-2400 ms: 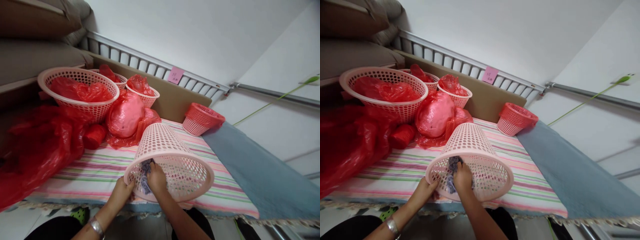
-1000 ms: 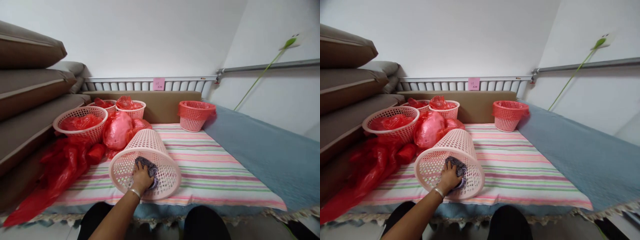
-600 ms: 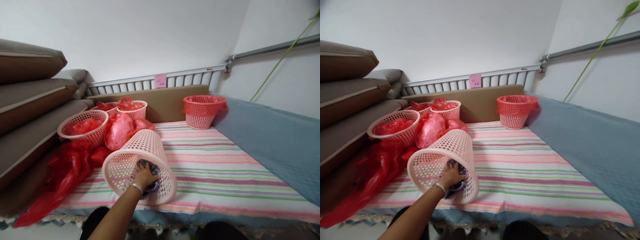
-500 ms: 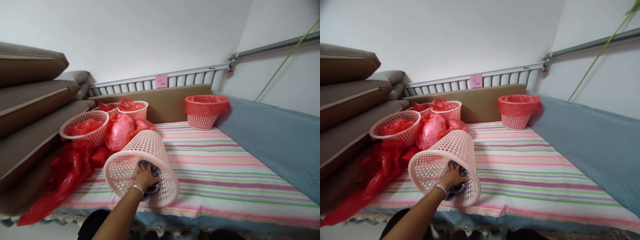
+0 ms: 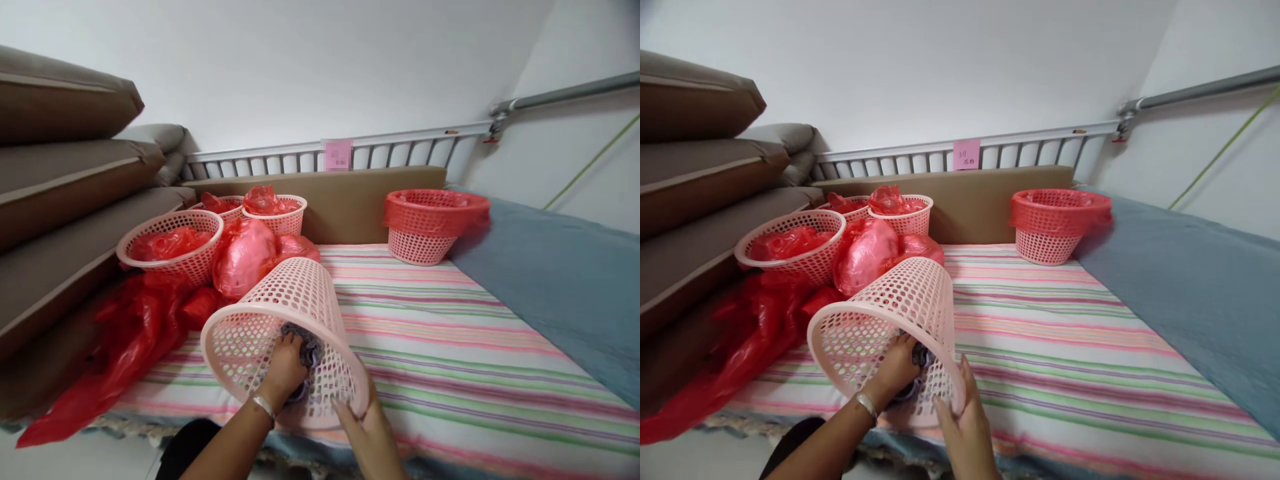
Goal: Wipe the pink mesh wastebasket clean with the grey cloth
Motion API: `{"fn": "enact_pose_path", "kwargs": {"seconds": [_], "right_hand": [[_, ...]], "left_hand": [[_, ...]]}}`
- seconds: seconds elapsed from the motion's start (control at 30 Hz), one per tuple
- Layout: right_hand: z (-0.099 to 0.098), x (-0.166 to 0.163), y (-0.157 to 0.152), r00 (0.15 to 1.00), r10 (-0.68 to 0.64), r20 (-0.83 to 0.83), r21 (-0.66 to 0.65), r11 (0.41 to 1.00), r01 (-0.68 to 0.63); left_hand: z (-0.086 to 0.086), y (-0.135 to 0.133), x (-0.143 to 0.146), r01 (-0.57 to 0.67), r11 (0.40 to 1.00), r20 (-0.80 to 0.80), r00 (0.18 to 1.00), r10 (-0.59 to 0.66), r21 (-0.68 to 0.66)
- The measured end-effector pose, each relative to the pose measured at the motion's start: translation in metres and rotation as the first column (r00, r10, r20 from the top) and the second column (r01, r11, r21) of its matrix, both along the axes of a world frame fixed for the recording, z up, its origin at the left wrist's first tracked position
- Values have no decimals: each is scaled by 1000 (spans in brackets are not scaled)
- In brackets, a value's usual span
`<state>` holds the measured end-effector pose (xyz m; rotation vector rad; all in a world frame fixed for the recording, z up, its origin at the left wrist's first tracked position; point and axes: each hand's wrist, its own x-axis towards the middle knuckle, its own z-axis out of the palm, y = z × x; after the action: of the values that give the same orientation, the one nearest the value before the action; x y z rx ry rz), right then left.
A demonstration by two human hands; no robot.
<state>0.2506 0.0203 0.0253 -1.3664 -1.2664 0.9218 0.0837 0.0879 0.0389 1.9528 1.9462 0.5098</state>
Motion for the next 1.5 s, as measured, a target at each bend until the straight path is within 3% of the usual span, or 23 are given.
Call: {"fn": "enact_pose_path", "kwargs": {"seconds": [0.17,0.27,0.4,0.6,0.77,1.03,1.2,1.33,1.5], "right_hand": [[-15,13,21,954,45,-296,-293,946,-135],[-13,19,34,870,54,-491,-334,910,-245],[-3,24,52,751,80,-656,-348,851,-394],[-2,27,66,702,24,-712,-358,847,-392],[-3,27,68,689,6,-725,-362,847,-389],[-10,22,66,682,-1,-732,-329,876,-352],[-6,24,71,766,-56,-641,-286,943,-171],[4,34,82,780,-38,-625,-230,963,-138],[-3,35,85,737,-23,-676,-246,949,-196]], "left_hand": [[3,31,-13,9,986,-12,1000,-8,166],[2,68,-19,1,969,-13,1000,2,246],[-12,111,-14,16,973,-52,999,-4,229],[-22,141,-13,-41,991,-88,995,52,130],[-14,125,-12,-18,997,-86,996,24,73],[-3,7,27,157,985,-33,987,-155,70],[8,-38,33,286,957,11,958,-287,46],[15,-23,25,270,961,23,962,-271,54],[24,59,13,-34,978,-51,998,45,206]]}}
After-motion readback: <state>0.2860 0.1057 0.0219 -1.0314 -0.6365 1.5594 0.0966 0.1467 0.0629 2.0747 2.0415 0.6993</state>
